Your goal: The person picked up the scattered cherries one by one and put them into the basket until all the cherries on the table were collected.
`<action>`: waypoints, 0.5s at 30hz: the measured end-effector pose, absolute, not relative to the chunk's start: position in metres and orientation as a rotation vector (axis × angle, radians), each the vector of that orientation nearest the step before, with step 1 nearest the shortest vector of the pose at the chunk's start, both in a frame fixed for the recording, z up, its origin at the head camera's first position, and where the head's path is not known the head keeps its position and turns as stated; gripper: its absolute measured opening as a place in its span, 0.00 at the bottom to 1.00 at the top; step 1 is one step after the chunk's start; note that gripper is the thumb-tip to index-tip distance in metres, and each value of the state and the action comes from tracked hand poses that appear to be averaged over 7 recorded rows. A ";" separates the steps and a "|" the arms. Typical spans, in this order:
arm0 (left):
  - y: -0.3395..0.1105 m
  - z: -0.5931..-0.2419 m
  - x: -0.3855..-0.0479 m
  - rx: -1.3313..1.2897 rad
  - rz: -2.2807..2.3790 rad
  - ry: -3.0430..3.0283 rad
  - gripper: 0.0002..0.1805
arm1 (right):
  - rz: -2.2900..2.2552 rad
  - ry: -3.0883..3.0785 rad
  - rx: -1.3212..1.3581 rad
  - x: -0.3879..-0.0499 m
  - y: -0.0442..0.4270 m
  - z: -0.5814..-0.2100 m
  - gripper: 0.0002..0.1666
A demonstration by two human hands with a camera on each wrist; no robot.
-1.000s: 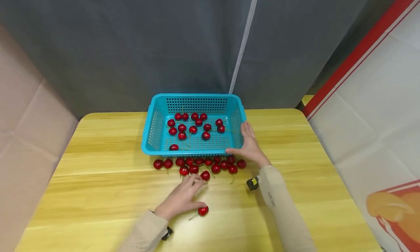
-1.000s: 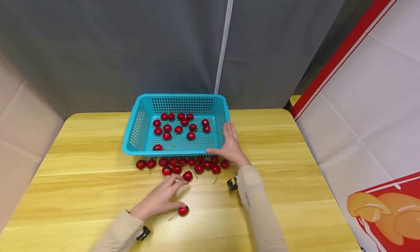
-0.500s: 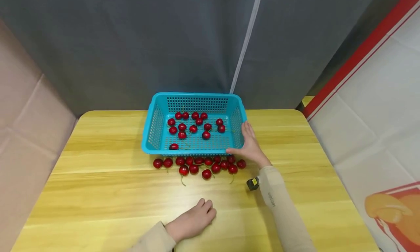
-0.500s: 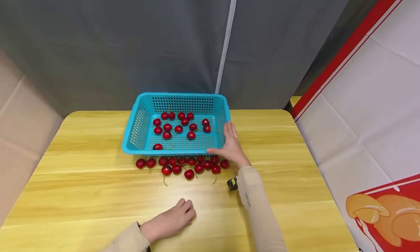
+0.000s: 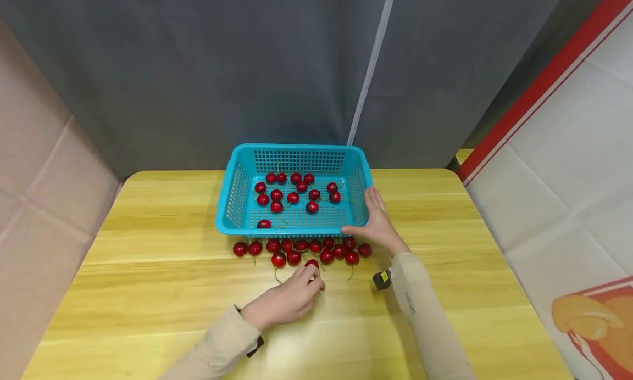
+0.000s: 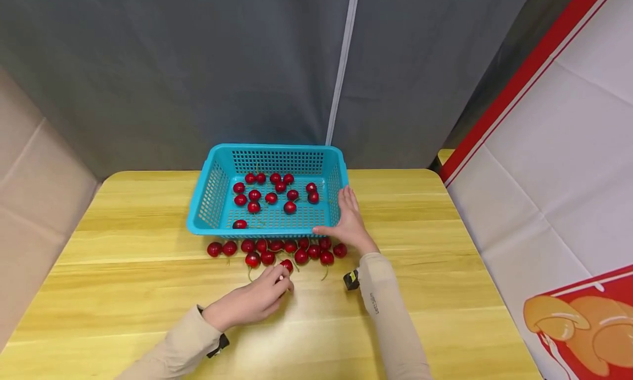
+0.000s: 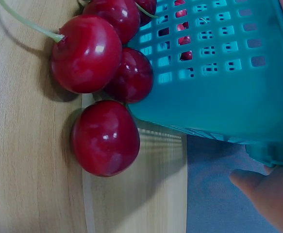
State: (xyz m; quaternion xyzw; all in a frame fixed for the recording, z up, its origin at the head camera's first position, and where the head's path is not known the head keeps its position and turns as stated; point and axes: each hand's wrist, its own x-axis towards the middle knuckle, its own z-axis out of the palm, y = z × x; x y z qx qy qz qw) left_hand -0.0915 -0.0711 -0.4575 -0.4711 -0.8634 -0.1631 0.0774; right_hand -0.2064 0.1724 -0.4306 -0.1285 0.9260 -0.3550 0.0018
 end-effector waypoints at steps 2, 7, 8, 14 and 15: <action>-0.073 -0.452 -0.097 -1.411 -0.525 -2.566 0.08 | -1.119 2.904 -0.402 -0.206 0.172 -0.431 0.72; -0.082 -0.438 -0.110 -1.385 -0.562 -2.585 0.10 | -1.138 2.893 -0.410 -0.206 0.172 -0.431 0.72; -0.083 -0.435 -0.112 -1.384 -0.571 -2.582 0.11 | -1.140 2.893 -0.413 -0.206 0.172 -0.431 0.72; -0.092 -0.419 -0.123 -1.350 -0.617 -2.574 0.14 | -1.135 2.900 -0.420 -0.206 0.172 -0.430 0.71; -0.093 -0.416 -0.125 -1.342 -0.617 -2.571 0.13 | -1.134 2.901 -0.420 -0.206 0.172 -0.430 0.71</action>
